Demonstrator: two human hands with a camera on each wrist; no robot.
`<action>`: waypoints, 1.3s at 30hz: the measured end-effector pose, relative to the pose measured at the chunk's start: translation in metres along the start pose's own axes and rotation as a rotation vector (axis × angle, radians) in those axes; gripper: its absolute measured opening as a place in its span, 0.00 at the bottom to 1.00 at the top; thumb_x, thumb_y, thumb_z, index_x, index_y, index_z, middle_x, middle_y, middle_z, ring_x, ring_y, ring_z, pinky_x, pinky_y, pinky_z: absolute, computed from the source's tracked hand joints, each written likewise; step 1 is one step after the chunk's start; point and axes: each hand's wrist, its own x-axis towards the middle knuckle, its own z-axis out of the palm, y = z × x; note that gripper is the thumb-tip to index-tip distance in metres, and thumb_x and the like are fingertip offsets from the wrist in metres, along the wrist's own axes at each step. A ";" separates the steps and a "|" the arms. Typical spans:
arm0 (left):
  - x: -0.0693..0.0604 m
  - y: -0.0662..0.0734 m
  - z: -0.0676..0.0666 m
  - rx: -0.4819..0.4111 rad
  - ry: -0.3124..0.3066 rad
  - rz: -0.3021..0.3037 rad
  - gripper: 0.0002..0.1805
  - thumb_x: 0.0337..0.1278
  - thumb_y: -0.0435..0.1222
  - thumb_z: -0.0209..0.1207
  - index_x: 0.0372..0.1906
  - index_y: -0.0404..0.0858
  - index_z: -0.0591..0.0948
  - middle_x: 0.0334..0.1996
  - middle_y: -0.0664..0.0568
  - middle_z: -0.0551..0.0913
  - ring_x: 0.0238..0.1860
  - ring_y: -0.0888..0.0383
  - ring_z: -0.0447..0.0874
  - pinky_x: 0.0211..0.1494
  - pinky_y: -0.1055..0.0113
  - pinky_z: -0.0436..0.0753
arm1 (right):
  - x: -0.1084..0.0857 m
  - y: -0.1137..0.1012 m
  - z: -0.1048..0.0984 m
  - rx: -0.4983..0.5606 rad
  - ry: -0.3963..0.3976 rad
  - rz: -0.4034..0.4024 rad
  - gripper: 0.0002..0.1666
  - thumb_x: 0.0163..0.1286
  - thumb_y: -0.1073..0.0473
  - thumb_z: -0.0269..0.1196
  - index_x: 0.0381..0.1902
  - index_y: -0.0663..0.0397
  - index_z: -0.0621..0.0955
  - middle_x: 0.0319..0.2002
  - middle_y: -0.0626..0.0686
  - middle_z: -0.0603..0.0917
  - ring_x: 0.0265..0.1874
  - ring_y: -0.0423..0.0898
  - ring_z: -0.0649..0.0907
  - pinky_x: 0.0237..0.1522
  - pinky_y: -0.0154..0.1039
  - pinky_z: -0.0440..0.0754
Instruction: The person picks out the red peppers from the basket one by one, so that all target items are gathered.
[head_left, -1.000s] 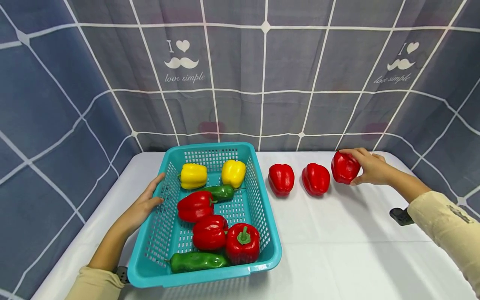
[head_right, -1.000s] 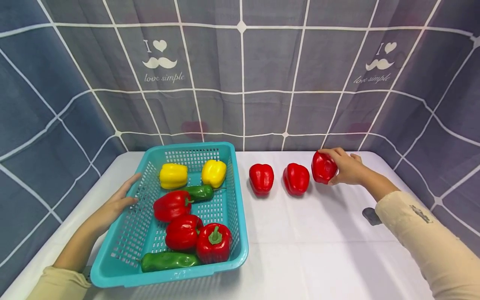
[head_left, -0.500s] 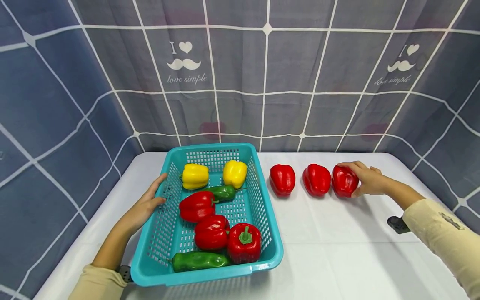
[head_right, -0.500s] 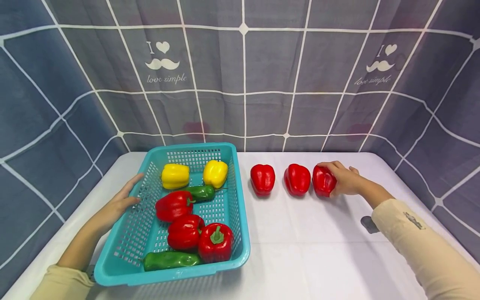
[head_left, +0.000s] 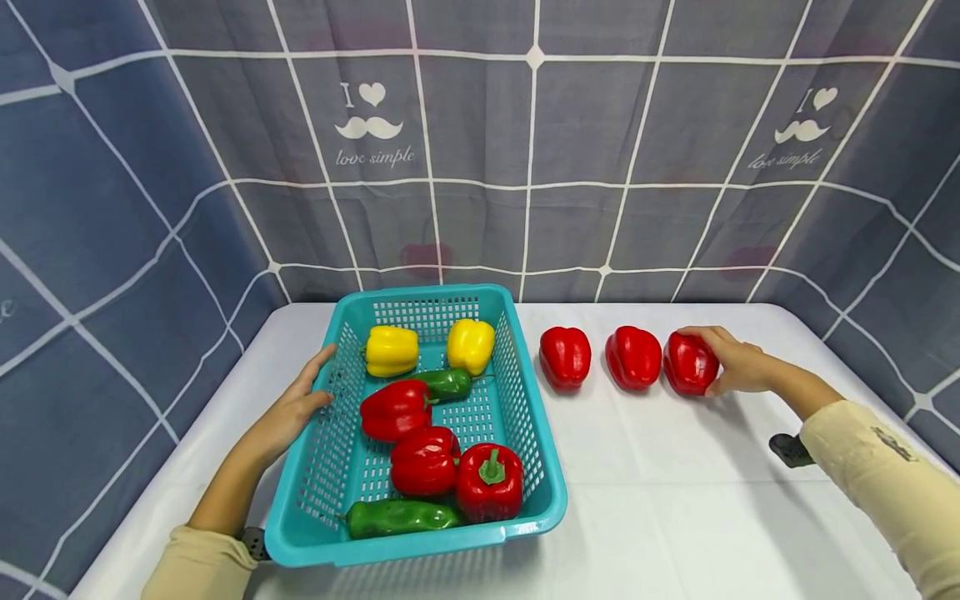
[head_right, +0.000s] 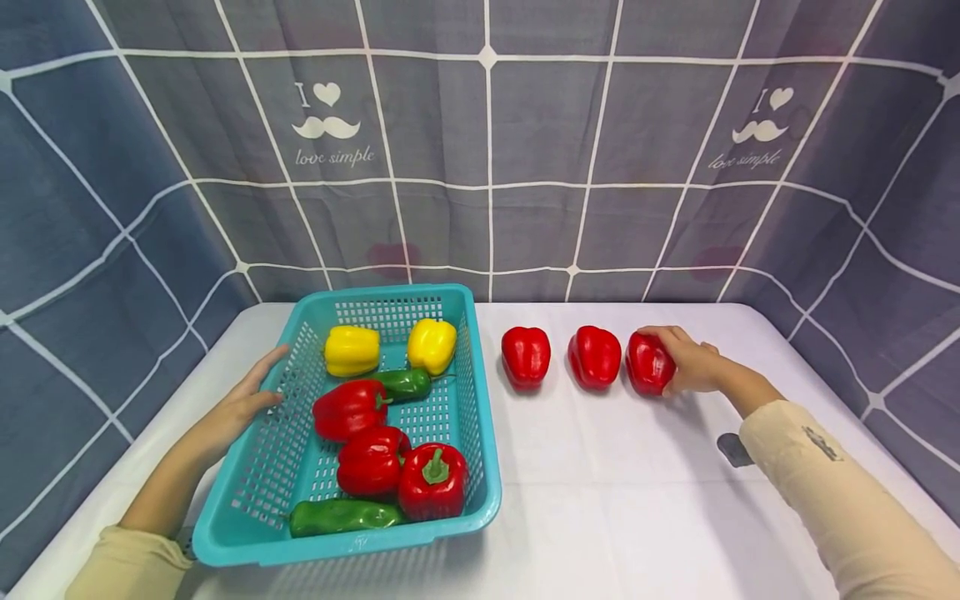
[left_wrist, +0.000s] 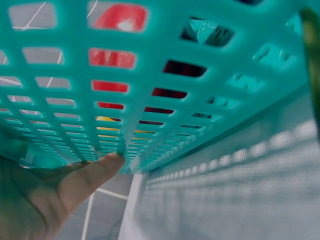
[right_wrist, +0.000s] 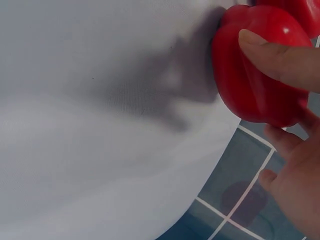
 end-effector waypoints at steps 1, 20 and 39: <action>0.000 0.000 0.000 -0.001 0.001 0.002 0.39 0.57 0.29 0.38 0.71 0.38 0.34 0.70 0.35 0.32 0.67 0.35 0.41 0.60 0.40 0.59 | 0.000 0.000 0.000 -0.003 0.002 0.000 0.58 0.35 0.65 0.74 0.63 0.55 0.55 0.55 0.69 0.59 0.55 0.68 0.59 0.44 0.68 0.67; 0.000 0.000 -0.001 -0.007 0.010 0.003 0.40 0.56 0.28 0.39 0.72 0.40 0.35 0.70 0.35 0.34 0.65 0.36 0.45 0.57 0.48 0.67 | -0.007 0.007 0.012 0.131 0.068 -0.069 0.55 0.36 0.74 0.69 0.62 0.67 0.53 0.56 0.72 0.56 0.56 0.70 0.56 0.48 0.66 0.70; -0.001 -0.002 -0.001 -0.021 0.018 -0.002 0.39 0.57 0.29 0.38 0.72 0.40 0.36 0.71 0.36 0.35 0.65 0.36 0.47 0.55 0.49 0.70 | -0.003 0.002 0.009 0.100 0.039 -0.034 0.58 0.41 0.70 0.69 0.65 0.67 0.48 0.57 0.73 0.55 0.54 0.71 0.60 0.47 0.66 0.71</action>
